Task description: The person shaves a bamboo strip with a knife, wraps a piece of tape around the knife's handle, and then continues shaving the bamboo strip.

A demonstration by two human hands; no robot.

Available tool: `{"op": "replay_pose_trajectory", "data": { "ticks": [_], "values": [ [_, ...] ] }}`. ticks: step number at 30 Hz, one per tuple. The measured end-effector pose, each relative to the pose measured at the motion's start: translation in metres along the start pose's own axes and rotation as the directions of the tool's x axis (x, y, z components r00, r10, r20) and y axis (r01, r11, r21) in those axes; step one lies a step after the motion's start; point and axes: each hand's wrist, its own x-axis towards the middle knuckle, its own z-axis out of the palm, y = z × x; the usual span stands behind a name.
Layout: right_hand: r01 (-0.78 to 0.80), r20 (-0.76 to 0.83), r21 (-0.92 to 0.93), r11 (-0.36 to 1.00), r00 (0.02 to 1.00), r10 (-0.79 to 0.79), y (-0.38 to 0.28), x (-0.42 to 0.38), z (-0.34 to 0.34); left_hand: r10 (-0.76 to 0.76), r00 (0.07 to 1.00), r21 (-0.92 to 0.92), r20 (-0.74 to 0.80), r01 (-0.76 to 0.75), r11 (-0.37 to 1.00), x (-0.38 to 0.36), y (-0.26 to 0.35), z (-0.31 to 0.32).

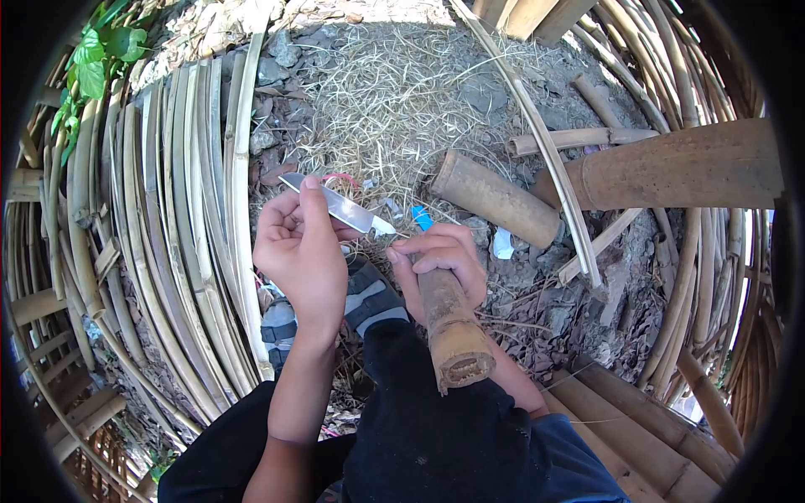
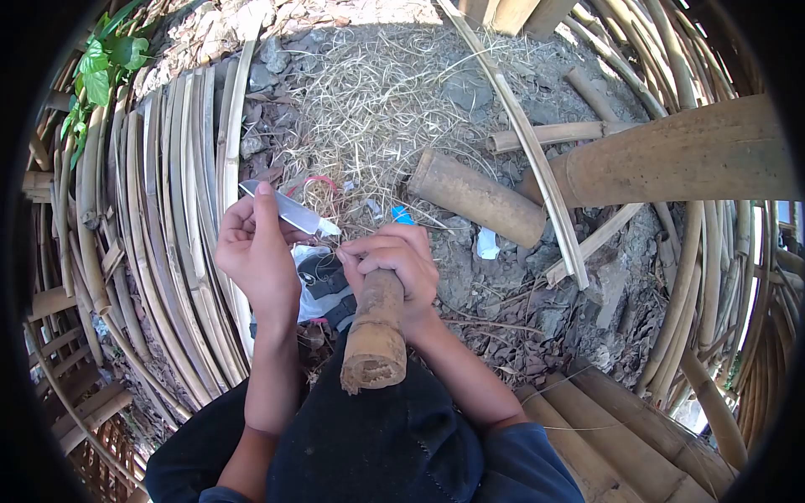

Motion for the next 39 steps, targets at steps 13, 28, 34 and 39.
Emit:
{"op": "replay_pose_trajectory", "data": {
  "ticks": [13, 28, 34, 39],
  "values": [
    [-0.683, 0.122, 0.615, 0.394, 0.576, 0.808, -0.025, 0.008, 0.013, 0.202, 0.979, -0.028, -0.026, -0.203, 0.979, -0.013, -0.009, 0.007],
    [-0.513, 0.071, 0.529, 0.677, 0.821, 0.566, -0.012, 0.009, -0.001, -0.216, 0.968, -0.16, 0.13, 0.235, 0.959, 0.002, -0.011, -0.002],
    [-0.511, 0.128, 0.507, 0.694, 0.841, 0.526, -0.017, 0.018, -0.01, -0.094, 0.991, -0.057, 0.098, 0.1, 0.993, 0.002, -0.011, -0.003],
    [-0.626, 0.289, 0.443, 0.642, 0.778, 0.558, -0.016, 0.024, -0.015, -0.036, 0.994, 0.031, 0.101, 0.033, 0.999, -0.003, -0.005, 0.0]
  ]
}}
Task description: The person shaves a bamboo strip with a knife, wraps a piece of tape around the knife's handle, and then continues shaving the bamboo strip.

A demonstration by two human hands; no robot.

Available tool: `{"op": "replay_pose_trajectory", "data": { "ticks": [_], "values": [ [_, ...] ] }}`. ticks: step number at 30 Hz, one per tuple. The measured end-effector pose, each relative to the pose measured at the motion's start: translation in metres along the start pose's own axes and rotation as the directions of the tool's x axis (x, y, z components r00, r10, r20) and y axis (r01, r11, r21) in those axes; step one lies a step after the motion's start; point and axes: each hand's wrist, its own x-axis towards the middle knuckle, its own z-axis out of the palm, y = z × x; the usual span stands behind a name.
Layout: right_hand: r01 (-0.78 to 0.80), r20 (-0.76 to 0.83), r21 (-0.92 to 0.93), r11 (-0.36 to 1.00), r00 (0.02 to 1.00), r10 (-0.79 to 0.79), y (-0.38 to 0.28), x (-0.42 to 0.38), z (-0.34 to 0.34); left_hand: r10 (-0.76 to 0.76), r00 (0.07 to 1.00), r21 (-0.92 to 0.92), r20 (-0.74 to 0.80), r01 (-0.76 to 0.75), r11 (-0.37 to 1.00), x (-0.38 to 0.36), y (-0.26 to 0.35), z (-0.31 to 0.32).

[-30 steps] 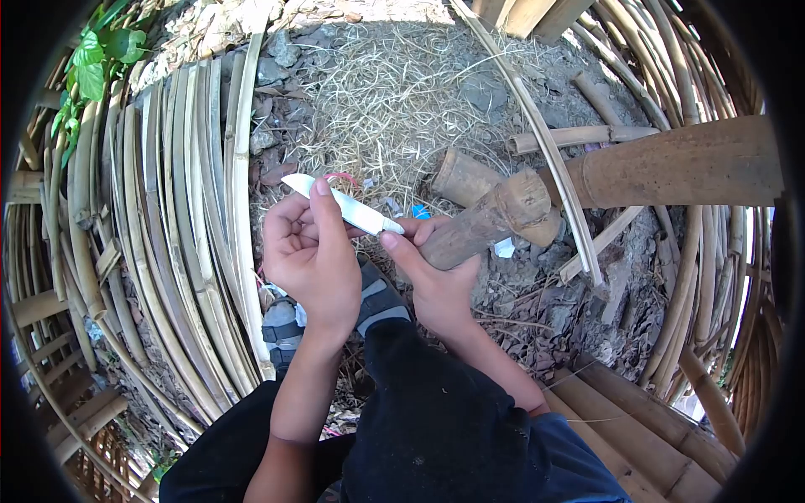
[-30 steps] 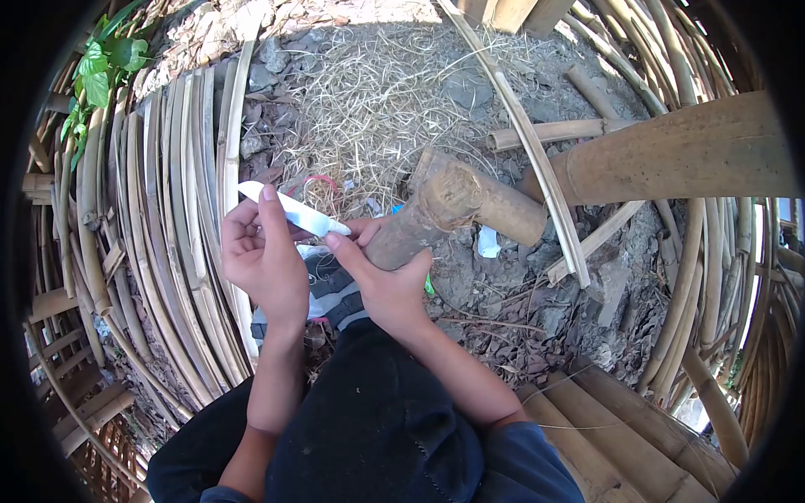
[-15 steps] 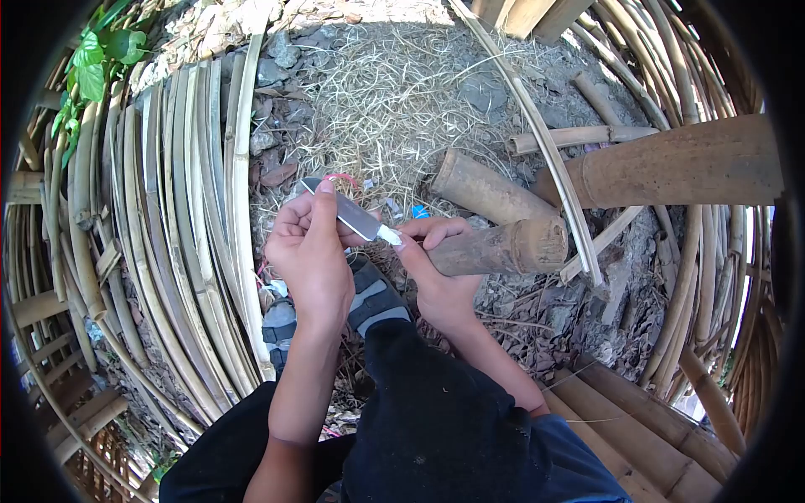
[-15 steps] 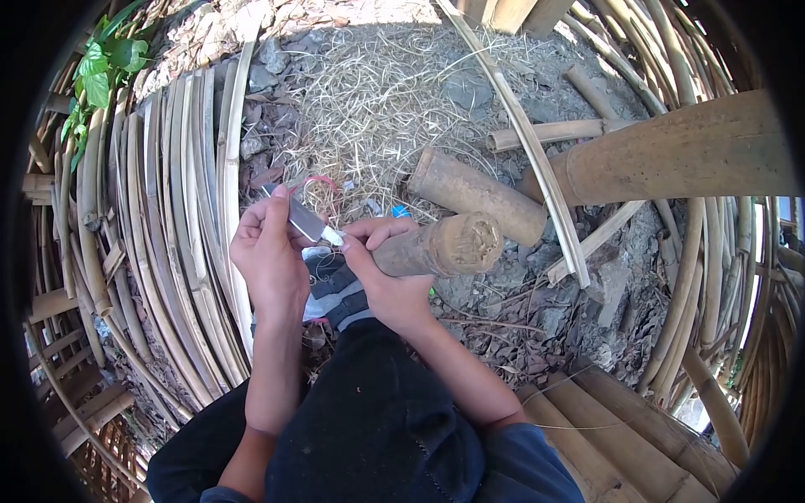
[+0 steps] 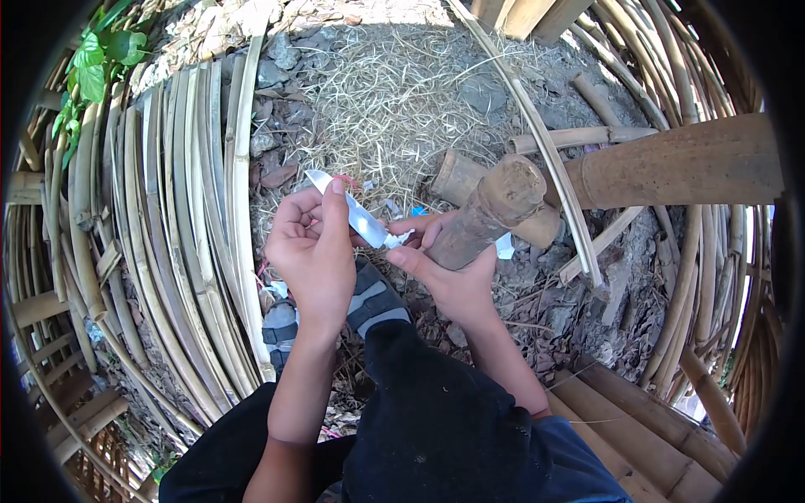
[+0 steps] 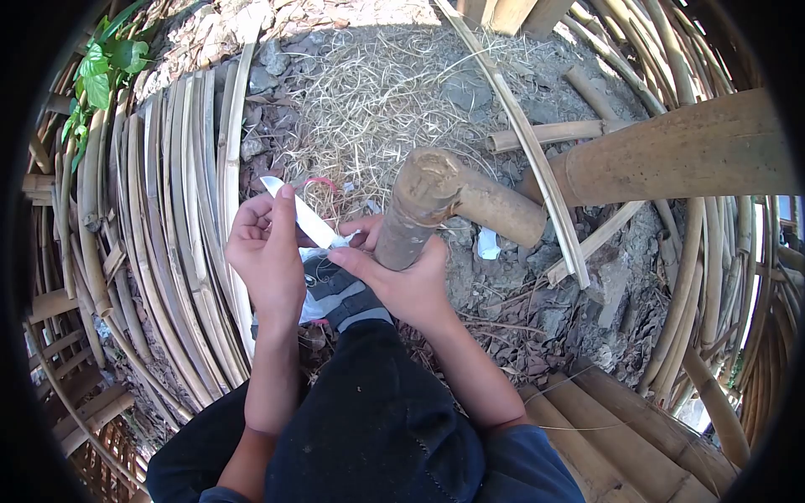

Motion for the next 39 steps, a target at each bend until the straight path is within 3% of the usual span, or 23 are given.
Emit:
{"op": "replay_pose_trajectory", "data": {
  "ticks": [2, 5, 9, 11, 15, 17, 21, 23, 24, 26, 27, 29, 32, 33, 35, 37, 39],
  "values": [
    [-0.083, -0.096, -0.094, 0.992, 0.993, 0.074, 0.003, -0.001, 0.003, 0.038, 0.999, 0.026, 0.025, -0.038, 0.999, -0.001, 0.0, 0.001],
    [-0.062, -0.155, -0.081, 0.995, 0.987, 0.049, 0.001, -0.003, 0.007, 0.007, 1.0, -0.004, 0.023, -0.007, 1.0, -0.001, 0.001, 0.002],
    [0.022, -0.032, -0.151, 0.988, 0.999, -0.027, 0.002, -0.005, 0.001, 0.038, 0.999, 0.023, 0.019, -0.039, 0.999, 0.0, 0.0, 0.001],
    [0.05, -0.066, 0.152, 0.987, 0.997, -0.04, -0.004, -0.004, 0.002, 0.036, 0.999, 0.014, 0.011, -0.036, 0.999, 0.001, 0.002, 0.001],
    [0.028, -0.024, 0.195, 0.98, 0.999, -0.024, 0.005, -0.003, -0.014, 0.051, 0.998, 0.048, -0.023, -0.05, 0.998, 0.005, 0.002, -0.004],
    [-0.134, -0.261, -0.033, 0.99, 0.958, 0.121, 0.011, -0.001, -0.018, 0.057, 0.998, 0.051, -0.024, -0.056, 0.997, 0.006, 0.002, -0.005],
    [-0.151, -0.201, -0.177, 0.973, 0.973, 0.115, 0.01, -0.001, -0.016, 0.071, 0.997, 0.028, -0.022, -0.07, 0.997, 0.003, 0.001, -0.001],
    [-0.036, -0.116, 0.047, 0.998, 0.992, 0.042, 0.008, -0.005, -0.005, 0.069, 0.997, 0.025, -0.019, -0.069, 0.997, 0.001, 0.002, 0.0],
    [-0.036, -0.116, 0.047, 0.998, 0.992, 0.041, 0.011, -0.006, -0.003, 0.071, 0.997, 0.04, -0.013, -0.07, 0.997, 0.0, 0.002, 0.0],
    [0.139, 0.005, -0.153, 0.979, 0.99, -0.139, 0.018, -0.008, -0.002, 0.072, 0.997, 0.055, -0.008, -0.071, 0.996, -0.001, 0.003, 0.001],
    [0.138, 0.006, -0.152, 0.979, 0.99, -0.139, 0.019, -0.007, -0.002, 0.042, 0.999, 0.063, -0.024, -0.04, 0.997, -0.002, 0.004, 0.002],
    [0.353, 0.084, -0.359, 0.864, 0.934, -0.347, 0.021, -0.005, -0.002, 0.012, 0.999, 0.071, -0.041, -0.009, 0.997, -0.001, 0.002, 0.002],
    [0.312, 0.078, -0.387, 0.868, 0.949, -0.307, 0.017, -0.006, 0.0, -0.035, 0.999, 0.02, -0.024, 0.036, 0.999, 0.0, 0.0, 0.0],
    [0.312, 0.078, -0.389, 0.867, 0.949, -0.307, 0.018, -0.008, 0.002, -0.105, 0.993, 0.007, 0.044, 0.105, 0.994, 0.0, 0.002, 0.001],
    [0.074, -0.076, -0.138, 0.988, 0.993, -0.085, 0.019, -0.01, 0.006, -0.173, 0.979, -0.002, 0.112, 0.175, 0.985, 0.0, 0.004, -0.001],
    [0.05, -0.084, -0.086, 0.995, 0.995, -0.057, 0.017, -0.009, 0.005, -0.337, 0.877, -0.022, 0.343, 0.366, 0.93, 0.002, 0.006, -0.008],
    [0.023, -0.094, -0.037, 0.999, 0.995, -0.027, 0.013, -0.008, 0.002, -0.345, 0.854, -0.028, 0.389, 0.385, 0.923, 0.005, 0.003, -0.012]
  ]
}}
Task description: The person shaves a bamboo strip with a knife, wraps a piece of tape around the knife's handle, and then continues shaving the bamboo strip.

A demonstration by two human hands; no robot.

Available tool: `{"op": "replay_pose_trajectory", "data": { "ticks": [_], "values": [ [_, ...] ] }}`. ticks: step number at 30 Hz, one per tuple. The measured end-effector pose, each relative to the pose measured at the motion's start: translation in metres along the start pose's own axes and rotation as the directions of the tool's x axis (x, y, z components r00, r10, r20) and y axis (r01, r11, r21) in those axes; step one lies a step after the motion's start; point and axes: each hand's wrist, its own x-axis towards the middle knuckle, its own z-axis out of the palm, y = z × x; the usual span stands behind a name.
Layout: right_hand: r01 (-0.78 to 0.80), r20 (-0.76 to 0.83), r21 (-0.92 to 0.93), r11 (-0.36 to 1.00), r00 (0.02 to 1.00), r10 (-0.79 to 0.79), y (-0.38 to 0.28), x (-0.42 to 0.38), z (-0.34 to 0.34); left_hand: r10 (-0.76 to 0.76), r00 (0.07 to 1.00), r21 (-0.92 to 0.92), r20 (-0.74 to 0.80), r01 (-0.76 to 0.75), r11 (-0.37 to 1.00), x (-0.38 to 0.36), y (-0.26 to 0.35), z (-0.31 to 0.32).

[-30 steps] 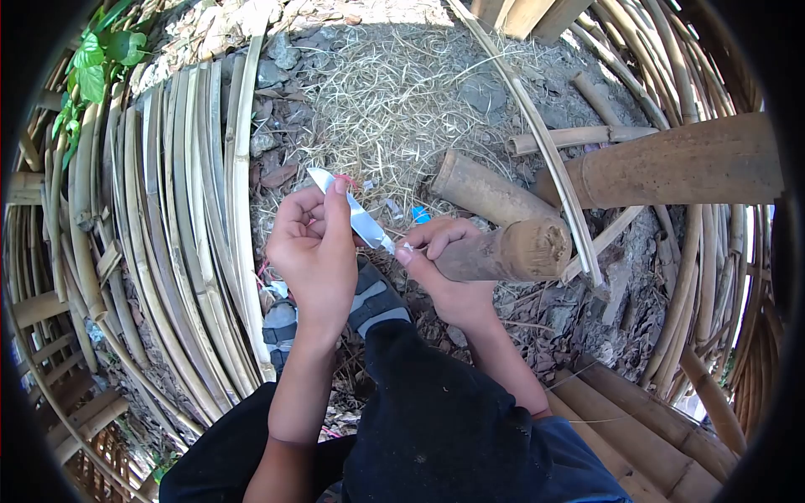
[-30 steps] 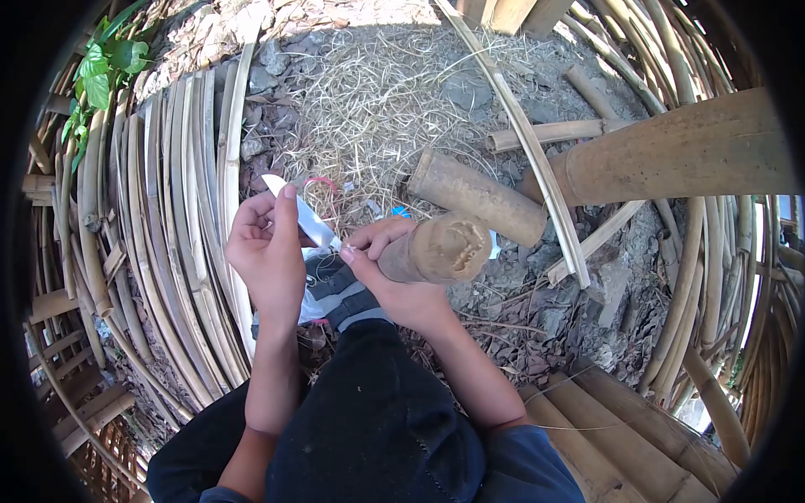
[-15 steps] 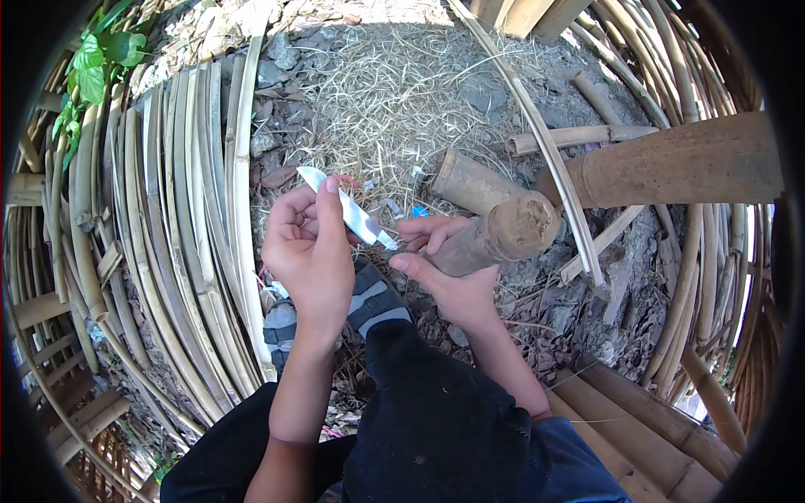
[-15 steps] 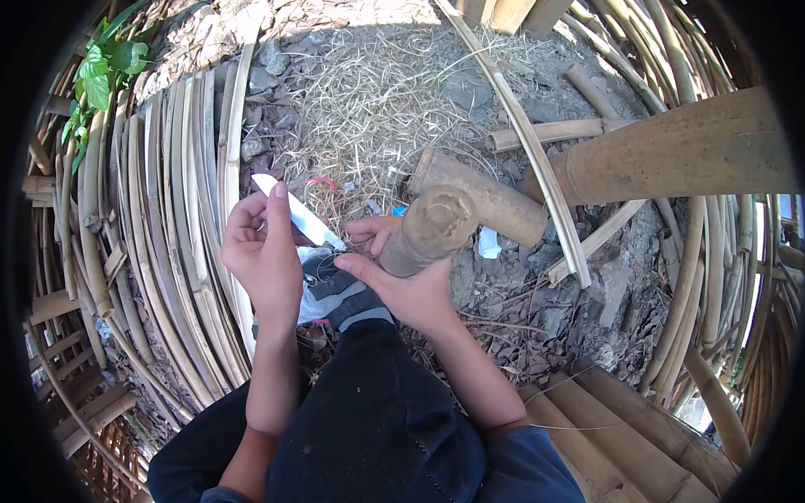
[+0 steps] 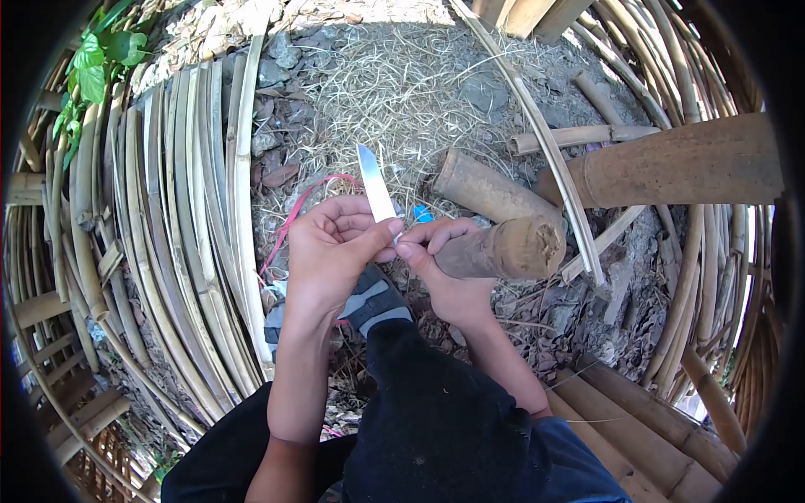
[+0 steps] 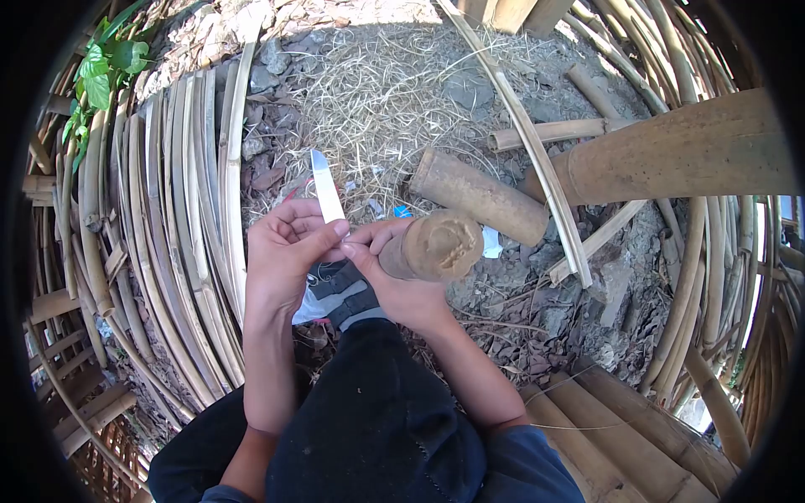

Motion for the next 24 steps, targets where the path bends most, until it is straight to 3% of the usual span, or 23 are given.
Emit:
{"op": "replay_pose_trajectory", "data": {
  "ticks": [2, 3, 5, 9, 11, 13, 15, 17, 20, 24],
  "values": [
    [-0.11, 0.002, 0.189, 0.976, 0.994, 0.112, -0.005, 0.004, -0.002, -0.014, 0.999, -0.014, 0.049, 0.015, 1.0, 0.0, 0.002, -0.003],
    [-0.111, 0.003, 0.189, 0.976, 0.994, 0.112, -0.007, 0.006, -0.004, -0.046, 0.994, -0.002, 0.095, 0.046, 0.999, -0.001, 0.006, -0.004],
    [-0.291, -0.004, 0.5, 0.815, 0.941, 0.339, -0.009, 0.008, -0.008, -0.077, 0.987, 0.013, 0.14, 0.076, 0.997, -0.002, 0.01, -0.005],
    [-0.261, -0.12, 0.474, 0.841, 0.927, 0.356, -0.002, 0.012, -0.014, -0.068, 0.987, 0.0, 0.144, 0.069, 0.998, -0.003, 0.009, -0.005],
    [-0.328, -0.223, 0.141, 0.934, 0.909, 0.353, -0.001, 0.011, -0.018, -0.053, 0.99, -0.016, 0.134, 0.055, 0.998, -0.002, 0.007, -0.003],
    [-0.29, -0.199, 0.161, 0.943, 0.926, 0.319, -0.001, 0.008, -0.016, 0.023, 0.999, -0.018, 0.022, -0.022, 1.0, -0.002, 0.004, 0.001],
    [-0.253, -0.176, 0.182, 0.95, 0.942, 0.284, -0.003, 0.004, -0.014, 0.043, 0.999, 0.005, 0.017, -0.043, 0.999, -0.002, 0.004, 0.003],
    [-0.343, -0.042, 0.24, 0.908, 0.931, 0.363, -0.012, 0.005, -0.01, 0.066, 0.998, 0.029, 0.012, -0.066, 0.997, -0.002, 0.004, 0.004],
    [-0.369, -0.042, 0.341, 0.865, 0.913, 0.406, -0.018, 0.008, -0.001, 0.117, 0.993, 0.025, 0.002, -0.117, 0.993, -0.004, 0.002, 0.007],
    [-0.322, -0.02, 0.203, 0.925, 0.943, 0.332, -0.01, 0.008, -0.005, 0.149, 0.987, 0.021, -0.055, -0.148, 0.989, -0.003, -0.001, 0.008]
  ]
}}
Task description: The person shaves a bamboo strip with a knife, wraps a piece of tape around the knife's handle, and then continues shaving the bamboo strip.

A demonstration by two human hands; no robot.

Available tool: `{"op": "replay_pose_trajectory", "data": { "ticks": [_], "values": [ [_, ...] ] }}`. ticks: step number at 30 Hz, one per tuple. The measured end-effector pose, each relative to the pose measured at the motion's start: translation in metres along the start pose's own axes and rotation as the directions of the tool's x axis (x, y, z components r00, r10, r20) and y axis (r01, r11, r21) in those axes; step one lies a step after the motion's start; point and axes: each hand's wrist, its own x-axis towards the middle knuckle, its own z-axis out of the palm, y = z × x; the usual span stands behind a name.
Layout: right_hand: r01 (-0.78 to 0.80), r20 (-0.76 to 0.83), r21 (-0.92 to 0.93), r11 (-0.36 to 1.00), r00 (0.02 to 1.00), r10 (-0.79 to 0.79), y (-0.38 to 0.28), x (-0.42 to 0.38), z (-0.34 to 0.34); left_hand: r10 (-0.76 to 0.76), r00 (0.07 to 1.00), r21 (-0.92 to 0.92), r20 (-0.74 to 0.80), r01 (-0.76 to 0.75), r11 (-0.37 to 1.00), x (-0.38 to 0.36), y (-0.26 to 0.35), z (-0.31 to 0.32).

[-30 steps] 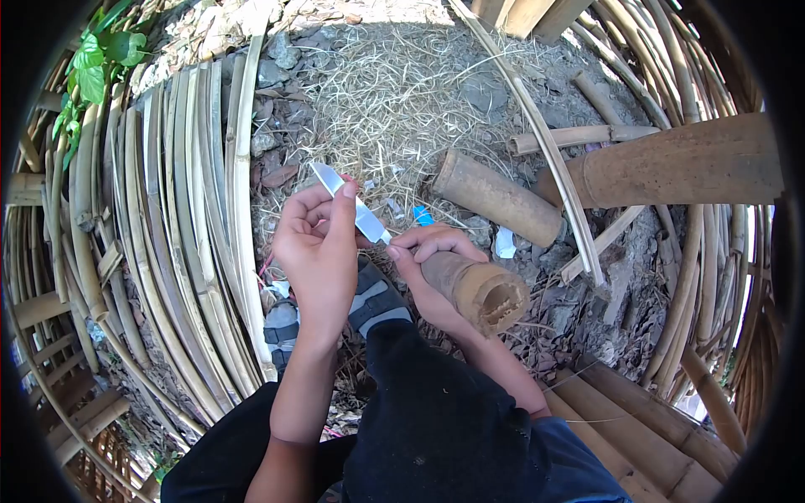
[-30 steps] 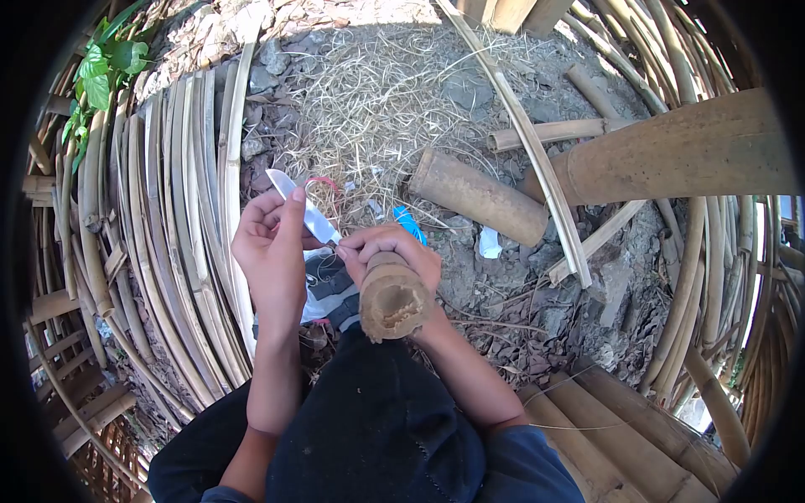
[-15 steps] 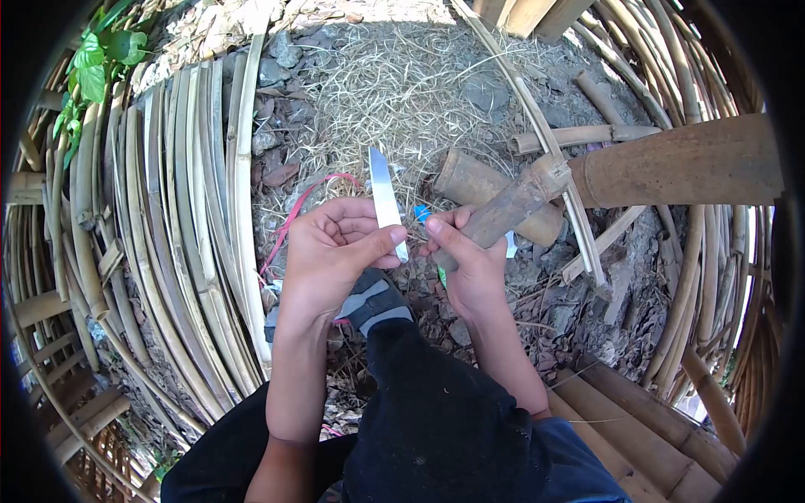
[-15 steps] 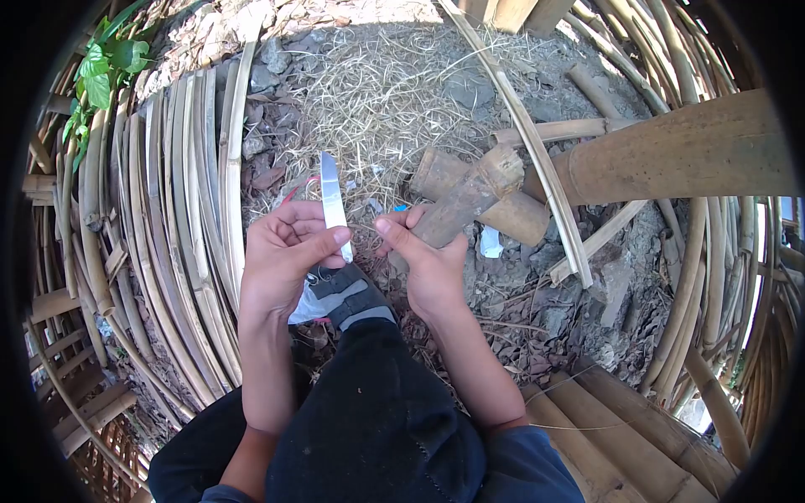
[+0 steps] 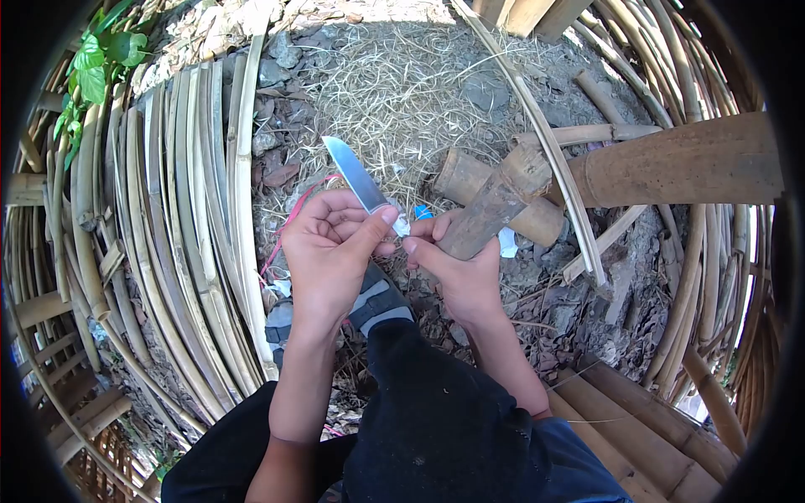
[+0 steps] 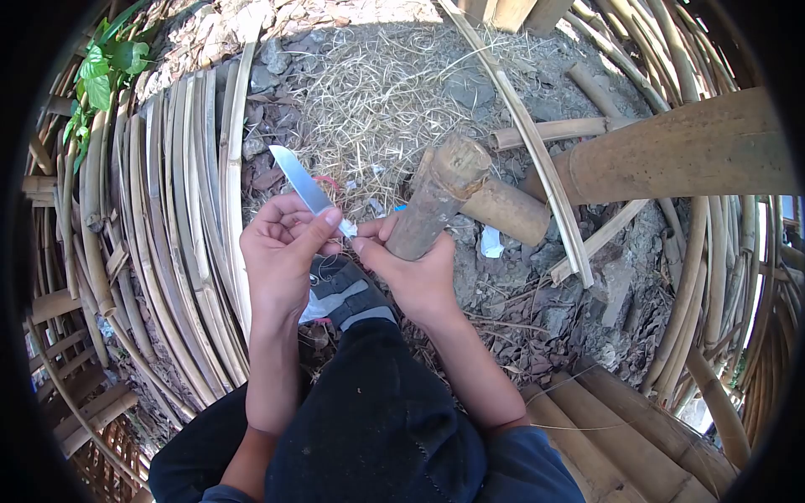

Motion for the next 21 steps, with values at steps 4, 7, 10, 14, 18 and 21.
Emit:
{"op": "replay_pose_trajectory", "data": {
  "ticks": [4, 7, 10, 14, 18, 21],
  "values": [
    [0.061, -0.016, -0.054, 0.997, 0.998, -0.062, -0.002, -0.002, -0.003, -0.014, 1.0, -0.002, -0.007, 0.014, 1.0, 0.002, -0.002, 0.0],
    [0.002, -0.014, -0.03, 1.0, 1.0, -0.003, -0.006, -0.001, -0.002, -0.014, 1.0, 0.007, -0.002, 0.014, 1.0, 0.001, -0.002, 0.001],
    [0.054, -0.037, -0.118, 0.992, 0.998, -0.059, 0.0, -0.001, 0.001, 0.029, 0.999, 0.111, 0.015, -0.031, 0.993, -0.001, -0.006, 0.0],
    [0.141, -0.152, 0.0, 0.99, 0.979, -0.139, 0.001, -0.003, 0.008, -0.02, 1.0, 0.083, 0.015, 0.019, 0.996, 0.0, -0.002, 0.0],
    [0.096, -0.138, 0.063, 0.993, 0.987, -0.087, -0.001, -0.001, -0.002, -0.019, 1.0, 0.079, 0.022, 0.018, 0.997, 0.001, -0.001, -0.001],
    [0.045, -0.17, -0.118, 0.992, 0.983, -0.065, 0.007, 0.001, -0.013, -0.011, 1.0, 0.057, 0.013, 0.01, 0.998, 0.001, -0.001, 0.0]
  ]
}}
